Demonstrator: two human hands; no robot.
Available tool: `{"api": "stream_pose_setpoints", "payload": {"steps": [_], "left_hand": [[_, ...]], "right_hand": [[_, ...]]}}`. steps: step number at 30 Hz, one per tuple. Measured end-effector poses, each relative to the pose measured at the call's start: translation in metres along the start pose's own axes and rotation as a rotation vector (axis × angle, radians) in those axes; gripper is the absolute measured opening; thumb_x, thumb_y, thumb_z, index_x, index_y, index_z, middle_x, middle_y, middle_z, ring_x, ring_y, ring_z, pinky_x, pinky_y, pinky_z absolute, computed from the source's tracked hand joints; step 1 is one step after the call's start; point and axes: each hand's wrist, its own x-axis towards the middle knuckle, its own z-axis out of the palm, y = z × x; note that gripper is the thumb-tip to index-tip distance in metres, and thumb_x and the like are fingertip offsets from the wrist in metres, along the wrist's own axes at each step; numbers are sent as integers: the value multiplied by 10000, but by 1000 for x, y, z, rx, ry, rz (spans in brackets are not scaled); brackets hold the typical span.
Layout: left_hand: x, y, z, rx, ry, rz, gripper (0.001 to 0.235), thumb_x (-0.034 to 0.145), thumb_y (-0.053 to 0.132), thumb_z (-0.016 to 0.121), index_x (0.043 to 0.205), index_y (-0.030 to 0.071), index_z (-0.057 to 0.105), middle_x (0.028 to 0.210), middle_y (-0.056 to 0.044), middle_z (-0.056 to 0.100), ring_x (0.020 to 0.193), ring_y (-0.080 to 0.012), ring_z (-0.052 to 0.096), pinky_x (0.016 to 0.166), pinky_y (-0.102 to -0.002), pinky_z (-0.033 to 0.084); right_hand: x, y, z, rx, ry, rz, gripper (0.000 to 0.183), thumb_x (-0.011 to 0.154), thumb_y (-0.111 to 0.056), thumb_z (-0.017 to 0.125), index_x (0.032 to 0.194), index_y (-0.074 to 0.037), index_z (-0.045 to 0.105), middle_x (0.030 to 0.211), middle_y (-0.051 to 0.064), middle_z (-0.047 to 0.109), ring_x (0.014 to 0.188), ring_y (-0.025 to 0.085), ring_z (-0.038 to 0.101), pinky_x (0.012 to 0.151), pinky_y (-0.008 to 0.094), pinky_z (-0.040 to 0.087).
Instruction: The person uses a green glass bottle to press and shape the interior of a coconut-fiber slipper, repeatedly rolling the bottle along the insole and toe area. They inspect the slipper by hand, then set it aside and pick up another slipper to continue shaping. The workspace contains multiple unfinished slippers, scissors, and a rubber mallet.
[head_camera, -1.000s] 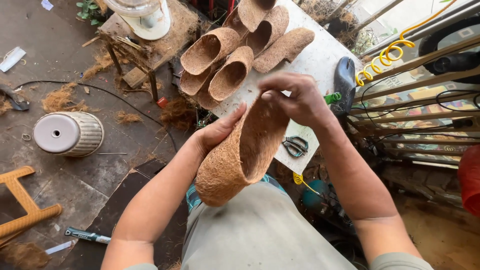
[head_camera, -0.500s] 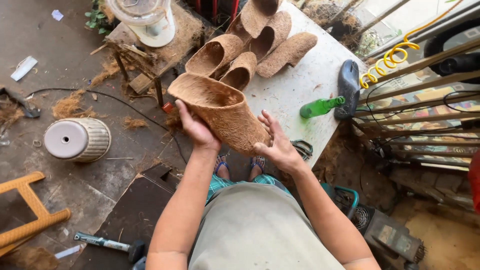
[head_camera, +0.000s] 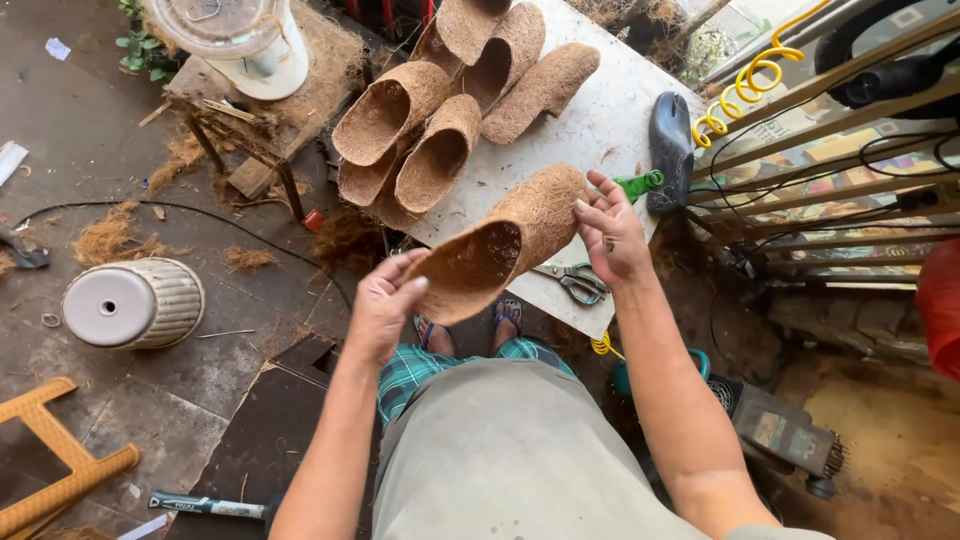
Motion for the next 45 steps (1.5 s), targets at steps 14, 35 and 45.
{"api": "stream_pose_setpoints", "payload": {"steps": [14,35,45], "left_hand": [[13,11,37,399,-351,23,566,968,325,540,1445,24,502,1375,-248,579,1313,-378,510,1077,-537,401],[30,-6,126,305,-137,-247,765,912,490,628,1499,81,359,1502,-294,370,1421,-414,351,1169,-555,298],[71,-61,110,170,54,-346,683,856,465,738,1362,110,448,1289,-221,521,1172,-310,529,1005,-499,458]], "right_hand": [[10,7,-2,87,-74,-32,544,927,-18,655,1432,-66,459,1306,102,604,1164,214,641,984,362,584],[-51,4,66,-327,70,-41,673,1050,-318,528,1590,-125,175,1590,328,94,1496,467,54,1212,576,117],[-50,22,-94,-434,409,-117,429,959,-151,650,1369,-119,529,1192,10,604,1024,73,568,827,192,497]]}}
